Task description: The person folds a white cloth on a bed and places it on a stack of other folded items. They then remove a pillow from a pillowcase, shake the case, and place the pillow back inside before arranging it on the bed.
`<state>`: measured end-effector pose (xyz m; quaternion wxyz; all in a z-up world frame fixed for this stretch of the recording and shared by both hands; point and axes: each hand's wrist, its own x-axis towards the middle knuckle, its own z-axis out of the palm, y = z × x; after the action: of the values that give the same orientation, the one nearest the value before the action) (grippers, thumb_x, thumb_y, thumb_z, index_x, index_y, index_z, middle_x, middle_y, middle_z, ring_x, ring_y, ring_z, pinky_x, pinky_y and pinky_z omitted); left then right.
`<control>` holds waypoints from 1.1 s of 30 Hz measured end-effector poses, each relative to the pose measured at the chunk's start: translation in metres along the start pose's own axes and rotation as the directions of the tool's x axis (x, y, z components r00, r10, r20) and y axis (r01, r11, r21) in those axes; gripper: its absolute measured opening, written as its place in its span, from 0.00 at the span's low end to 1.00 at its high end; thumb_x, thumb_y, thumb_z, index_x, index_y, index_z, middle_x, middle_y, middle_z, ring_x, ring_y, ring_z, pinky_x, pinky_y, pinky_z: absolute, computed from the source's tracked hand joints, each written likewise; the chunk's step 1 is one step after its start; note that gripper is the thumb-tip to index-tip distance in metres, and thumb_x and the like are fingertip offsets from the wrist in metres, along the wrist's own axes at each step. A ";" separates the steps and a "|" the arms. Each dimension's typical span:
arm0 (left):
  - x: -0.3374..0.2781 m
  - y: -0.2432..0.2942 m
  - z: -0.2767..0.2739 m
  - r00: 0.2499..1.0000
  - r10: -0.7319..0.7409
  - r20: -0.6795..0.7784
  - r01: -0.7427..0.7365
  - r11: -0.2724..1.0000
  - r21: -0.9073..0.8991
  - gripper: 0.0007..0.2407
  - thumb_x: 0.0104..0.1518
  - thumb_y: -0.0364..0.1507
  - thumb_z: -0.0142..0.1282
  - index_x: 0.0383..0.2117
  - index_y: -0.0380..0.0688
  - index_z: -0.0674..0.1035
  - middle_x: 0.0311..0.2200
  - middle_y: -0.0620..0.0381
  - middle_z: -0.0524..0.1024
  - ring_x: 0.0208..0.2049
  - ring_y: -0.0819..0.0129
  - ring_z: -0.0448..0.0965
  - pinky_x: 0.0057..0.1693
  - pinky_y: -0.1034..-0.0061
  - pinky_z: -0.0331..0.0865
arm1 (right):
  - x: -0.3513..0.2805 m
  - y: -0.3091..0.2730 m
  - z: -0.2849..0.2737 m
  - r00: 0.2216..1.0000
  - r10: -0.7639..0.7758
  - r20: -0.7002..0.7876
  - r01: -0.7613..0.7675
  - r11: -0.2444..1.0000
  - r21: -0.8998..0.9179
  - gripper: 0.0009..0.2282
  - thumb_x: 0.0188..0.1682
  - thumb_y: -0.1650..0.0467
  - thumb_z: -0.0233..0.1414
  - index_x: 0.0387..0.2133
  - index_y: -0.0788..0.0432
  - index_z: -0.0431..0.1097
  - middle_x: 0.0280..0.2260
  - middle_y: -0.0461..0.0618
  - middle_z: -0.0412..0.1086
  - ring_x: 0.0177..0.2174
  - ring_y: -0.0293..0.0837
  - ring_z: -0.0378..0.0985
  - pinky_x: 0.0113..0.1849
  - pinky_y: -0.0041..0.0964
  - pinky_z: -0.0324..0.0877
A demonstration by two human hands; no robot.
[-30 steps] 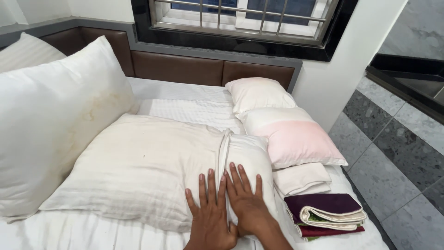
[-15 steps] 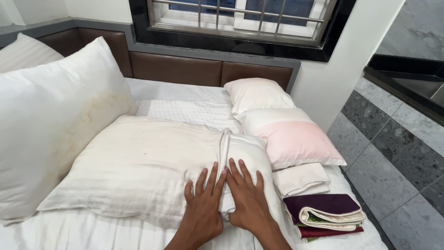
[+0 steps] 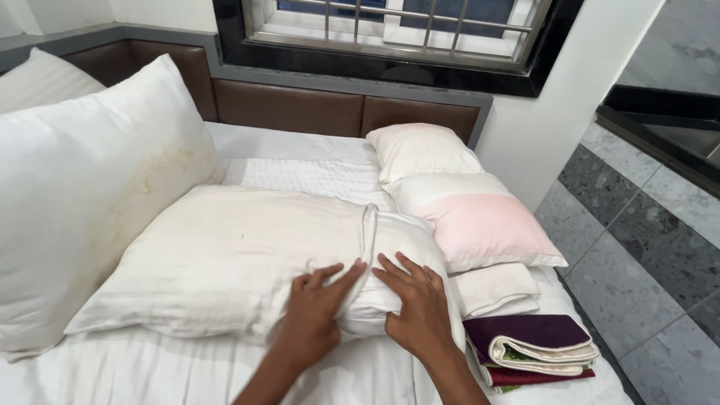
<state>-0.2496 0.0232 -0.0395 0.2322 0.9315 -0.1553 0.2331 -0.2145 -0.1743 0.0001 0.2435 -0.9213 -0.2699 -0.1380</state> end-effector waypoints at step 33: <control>-0.036 0.010 0.029 0.918 -0.118 -0.379 0.142 0.989 0.037 0.40 0.31 0.26 0.56 0.61 0.33 0.61 0.68 0.37 0.50 0.70 0.48 0.43 0.66 0.44 0.26 | -0.002 -0.041 0.029 0.984 -0.150 0.097 0.158 0.984 -0.085 0.36 0.26 0.85 0.56 0.56 0.53 0.67 0.62 0.49 0.63 0.66 0.50 0.51 0.61 0.53 0.43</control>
<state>-0.2732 0.0060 -0.0768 0.2430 0.8846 -0.0384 0.3962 -0.2354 -0.1301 -0.0097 0.1768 -0.9132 -0.3443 -0.1272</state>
